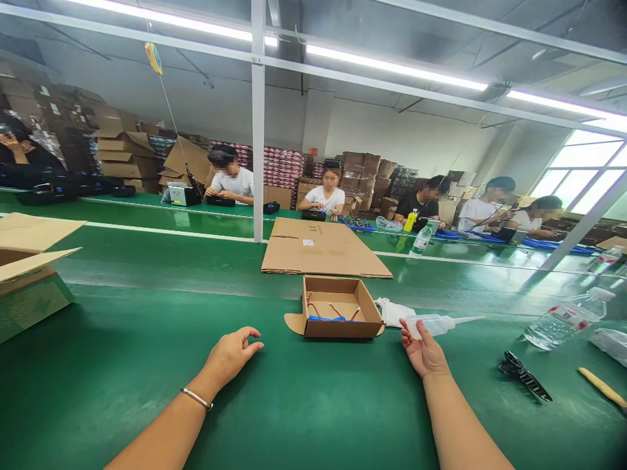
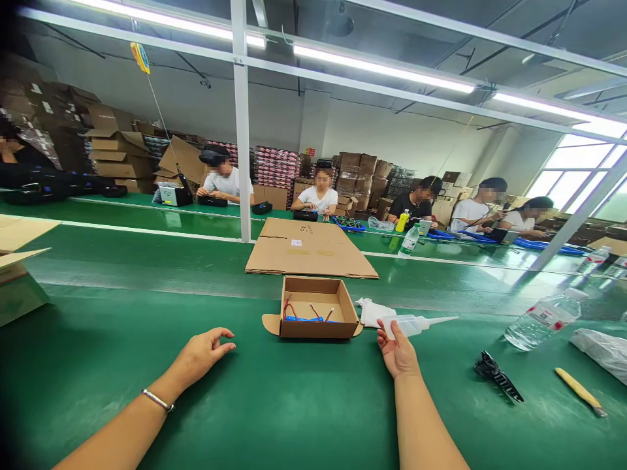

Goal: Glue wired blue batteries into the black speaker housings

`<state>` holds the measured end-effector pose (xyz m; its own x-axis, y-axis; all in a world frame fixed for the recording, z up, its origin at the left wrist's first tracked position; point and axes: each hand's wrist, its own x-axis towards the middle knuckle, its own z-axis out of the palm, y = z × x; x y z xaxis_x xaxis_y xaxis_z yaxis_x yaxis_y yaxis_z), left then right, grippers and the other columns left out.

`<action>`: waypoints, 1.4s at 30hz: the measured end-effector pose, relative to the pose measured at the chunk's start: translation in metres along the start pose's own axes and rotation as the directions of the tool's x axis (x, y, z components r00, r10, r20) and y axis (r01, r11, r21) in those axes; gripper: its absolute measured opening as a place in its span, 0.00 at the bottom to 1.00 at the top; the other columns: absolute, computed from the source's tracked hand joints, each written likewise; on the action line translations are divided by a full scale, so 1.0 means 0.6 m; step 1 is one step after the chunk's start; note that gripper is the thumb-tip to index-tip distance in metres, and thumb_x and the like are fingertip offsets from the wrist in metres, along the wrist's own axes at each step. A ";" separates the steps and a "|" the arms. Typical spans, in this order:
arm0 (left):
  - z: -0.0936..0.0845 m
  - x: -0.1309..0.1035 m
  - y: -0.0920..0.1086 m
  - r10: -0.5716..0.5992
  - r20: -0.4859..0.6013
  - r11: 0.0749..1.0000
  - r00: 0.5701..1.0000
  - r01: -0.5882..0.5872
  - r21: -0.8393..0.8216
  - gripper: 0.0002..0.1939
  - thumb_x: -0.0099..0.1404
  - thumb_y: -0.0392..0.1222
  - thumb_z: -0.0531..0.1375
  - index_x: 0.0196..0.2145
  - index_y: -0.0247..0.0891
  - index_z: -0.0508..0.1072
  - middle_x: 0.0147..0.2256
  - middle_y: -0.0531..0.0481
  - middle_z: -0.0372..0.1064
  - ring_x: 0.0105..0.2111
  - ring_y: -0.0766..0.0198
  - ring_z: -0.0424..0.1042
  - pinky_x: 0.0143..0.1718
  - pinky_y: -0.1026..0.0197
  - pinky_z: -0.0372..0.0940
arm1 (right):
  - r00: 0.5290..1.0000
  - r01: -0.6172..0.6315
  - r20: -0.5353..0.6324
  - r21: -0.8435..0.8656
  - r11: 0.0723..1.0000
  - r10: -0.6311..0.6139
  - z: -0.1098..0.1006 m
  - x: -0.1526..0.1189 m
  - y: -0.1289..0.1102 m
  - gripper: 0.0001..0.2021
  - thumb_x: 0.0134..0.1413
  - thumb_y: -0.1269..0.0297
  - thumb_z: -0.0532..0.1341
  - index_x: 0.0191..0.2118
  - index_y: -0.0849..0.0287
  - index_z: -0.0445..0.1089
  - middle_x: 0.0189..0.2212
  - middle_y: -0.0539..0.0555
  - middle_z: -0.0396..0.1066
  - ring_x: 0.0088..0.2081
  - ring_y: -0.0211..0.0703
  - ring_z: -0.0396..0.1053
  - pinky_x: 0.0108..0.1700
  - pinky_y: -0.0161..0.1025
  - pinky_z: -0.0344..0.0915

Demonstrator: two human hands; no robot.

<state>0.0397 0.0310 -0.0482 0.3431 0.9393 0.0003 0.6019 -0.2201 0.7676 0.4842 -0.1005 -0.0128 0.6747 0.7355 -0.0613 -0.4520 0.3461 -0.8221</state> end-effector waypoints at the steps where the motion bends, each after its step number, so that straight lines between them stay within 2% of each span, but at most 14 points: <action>1: 0.000 0.001 -0.001 -0.001 0.000 1.000 1.000 0.001 -0.007 0.17 0.56 0.55 0.56 0.39 0.43 0.70 0.21 0.58 0.60 0.23 0.72 0.59 0.26 0.69 0.51 | 1.000 0.000 0.001 -0.002 1.000 0.000 0.000 0.000 0.000 0.21 0.38 0.64 0.69 0.40 0.63 0.66 0.37 0.58 0.72 0.26 0.34 0.67 0.23 0.28 0.68; 24: 0.001 0.005 -0.007 -0.057 -0.048 0.992 0.997 0.051 -0.112 0.31 0.51 0.57 0.59 0.51 0.41 0.67 0.21 0.57 0.62 0.23 0.71 0.60 0.28 0.69 0.53 | 1.000 0.005 -0.016 -0.006 1.000 -0.006 0.003 -0.001 0.000 0.22 0.37 0.65 0.70 0.41 0.64 0.66 0.37 0.59 0.72 0.26 0.35 0.68 0.24 0.28 0.67; 33: 0.001 0.003 -0.003 -0.039 -0.042 0.993 0.998 0.034 -0.111 0.29 0.52 0.55 0.60 0.50 0.43 0.66 0.21 0.58 0.61 0.23 0.73 0.60 0.29 0.69 0.55 | 1.000 0.006 -0.018 -0.010 1.000 -0.006 0.004 -0.002 -0.001 0.21 0.37 0.65 0.70 0.40 0.64 0.67 0.37 0.58 0.72 0.26 0.34 0.68 0.23 0.28 0.67; 42: 0.001 0.005 -0.007 -0.052 -0.048 0.989 0.997 0.045 -0.139 0.26 0.52 0.55 0.60 0.47 0.42 0.67 0.21 0.59 0.59 0.23 0.73 0.59 0.28 0.69 0.53 | 1.000 0.007 0.001 -0.013 1.000 -0.007 0.002 -0.001 -0.001 0.24 0.34 0.64 0.71 0.41 0.64 0.67 0.37 0.59 0.72 0.26 0.34 0.68 0.23 0.28 0.68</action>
<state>0.0387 0.0345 -0.0515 0.2764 0.9610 -0.0086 0.5103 -0.1391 0.8487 0.4830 -0.1003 -0.0116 0.6772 0.7337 -0.0554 -0.4400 0.3435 -0.8297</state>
